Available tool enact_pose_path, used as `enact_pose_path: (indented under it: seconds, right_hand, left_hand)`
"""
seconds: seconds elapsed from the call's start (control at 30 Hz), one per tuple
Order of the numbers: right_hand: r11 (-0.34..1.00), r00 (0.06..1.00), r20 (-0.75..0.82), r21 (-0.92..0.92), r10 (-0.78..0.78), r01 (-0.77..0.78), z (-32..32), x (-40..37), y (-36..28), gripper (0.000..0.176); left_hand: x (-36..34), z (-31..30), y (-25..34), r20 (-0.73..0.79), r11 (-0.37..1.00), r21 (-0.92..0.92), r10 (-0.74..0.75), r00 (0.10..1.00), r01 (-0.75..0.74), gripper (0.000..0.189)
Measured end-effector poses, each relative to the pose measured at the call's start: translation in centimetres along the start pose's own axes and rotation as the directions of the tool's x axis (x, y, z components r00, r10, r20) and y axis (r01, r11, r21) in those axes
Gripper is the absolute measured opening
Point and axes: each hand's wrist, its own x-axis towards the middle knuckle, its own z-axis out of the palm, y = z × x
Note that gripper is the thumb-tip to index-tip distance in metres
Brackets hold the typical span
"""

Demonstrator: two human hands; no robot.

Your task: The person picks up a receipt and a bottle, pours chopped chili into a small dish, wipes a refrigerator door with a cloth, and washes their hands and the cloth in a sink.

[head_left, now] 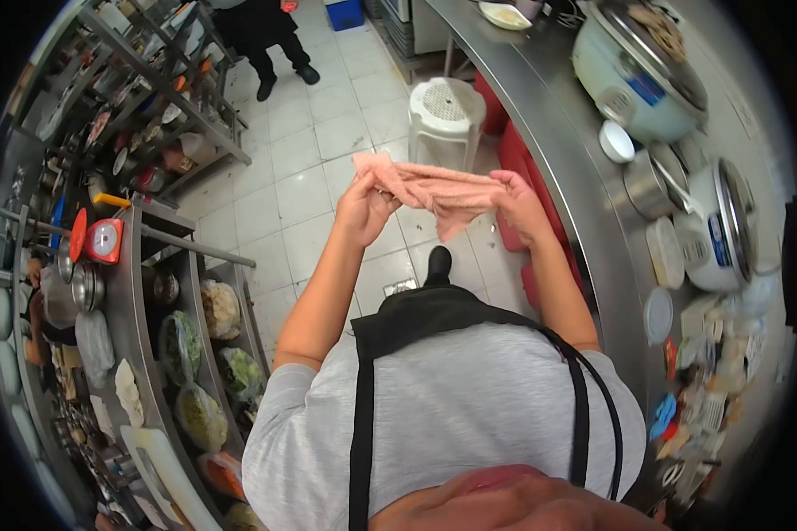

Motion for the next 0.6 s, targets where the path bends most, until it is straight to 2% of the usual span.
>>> enact_pose_path:
  seconds: [0.07, 0.1, 0.13, 0.17, 0.23, 0.3, 0.33, 0.4, 0.43, 0.5, 0.53, 0.6]
  right_hand:
    - [0.979, 0.988, 0.064, -0.14, -0.139, 0.147, -0.2, 5.1, 2.6, 0.034]
    - [0.924, 0.991, 0.13, -0.373, -0.039, 0.085, -0.8, 7.2, 3.1, 0.036]
    - [0.926, 0.983, 0.18, -0.364, -0.035, 0.1, -0.8, 9.9, 4.7, 0.034]
    - [0.93, 0.981, 0.189, -0.349, -0.051, 0.116, -0.4, 12.3, 5.9, 0.029]
    - [0.891, 0.95, 0.288, -0.454, 0.118, 0.027, 0.1, 17.2, 6.7, 0.017]
    - [0.904, 0.832, 0.441, -0.401, 0.335, -0.152, 2.0, 21.0, 3.9, 0.018]
    - [0.923, 0.774, 0.512, -0.294, 0.372, -0.25, 2.8, 23.0, 2.0, 0.02]
    - [0.884, 0.638, 0.659, -0.091, 0.399, -0.459, 4.4, 27.3, -0.9, 0.025]
    - [0.877, 0.62, 0.711, 0.012, 0.331, -0.481, 5.0, 30.2, -0.6, 0.02]
    - [0.812, 0.688, 0.692, 0.264, 0.217, -0.521, 8.2, 34.2, -2.9, 0.021]
    - [0.76, 0.723, 0.671, 0.381, 0.165, -0.527, 9.5, 36.5, -3.8, 0.021]
    - [0.693, 0.662, 0.749, 0.485, -0.015, -0.533, 10.7, 43.0, -2.8, 0.024]
  left_hand:
    - [3.0, -1.5, 1.4, 0.032, 0.998, -0.05, 0.037, 0.999, -0.035, 0.034]
    - [4.5, -2.0, 2.1, 0.067, 0.997, -0.069, 0.04, 0.997, -0.035, 0.035]
    - [6.0, -2.6, 2.7, 0.103, 0.996, -0.087, 0.042, 0.994, -0.033, 0.036]
    - [7.8, -3.6, 3.0, 0.076, 0.993, -0.111, 0.059, 0.995, -0.051, 0.037]
    - [11.4, -5.6, 3.8, 0.021, 0.984, -0.153, 0.093, 0.995, -0.088, 0.038]
    - [13.9, -6.1, 6.1, -0.025, 0.989, -0.087, 0.119, 0.993, -0.121, 0.039]
    - [15.0, -6.5, 7.2, -0.051, 0.989, -0.054, 0.132, 0.99, -0.134, 0.04]
    - [16.9, -8.5, 9.4, -0.165, 0.997, -0.042, 0.061, 0.984, -0.069, 0.041]
    - [17.5, -9.9, 10.3, -0.223, 0.999, -0.044, 0.019, 0.975, -0.029, 0.041]
    - [18.2, -13.9, 11.5, -0.423, 0.986, 0.102, -0.08, 0.902, 0.135, 0.043]
    - [18.1, -15.1, 11.9, -0.499, 0.988, 0.102, -0.05, 0.865, 0.116, 0.043]
    - [17.7, -18.6, 12.7, -0.598, 0.998, 0.045, -0.009, 0.801, 0.044, 0.043]
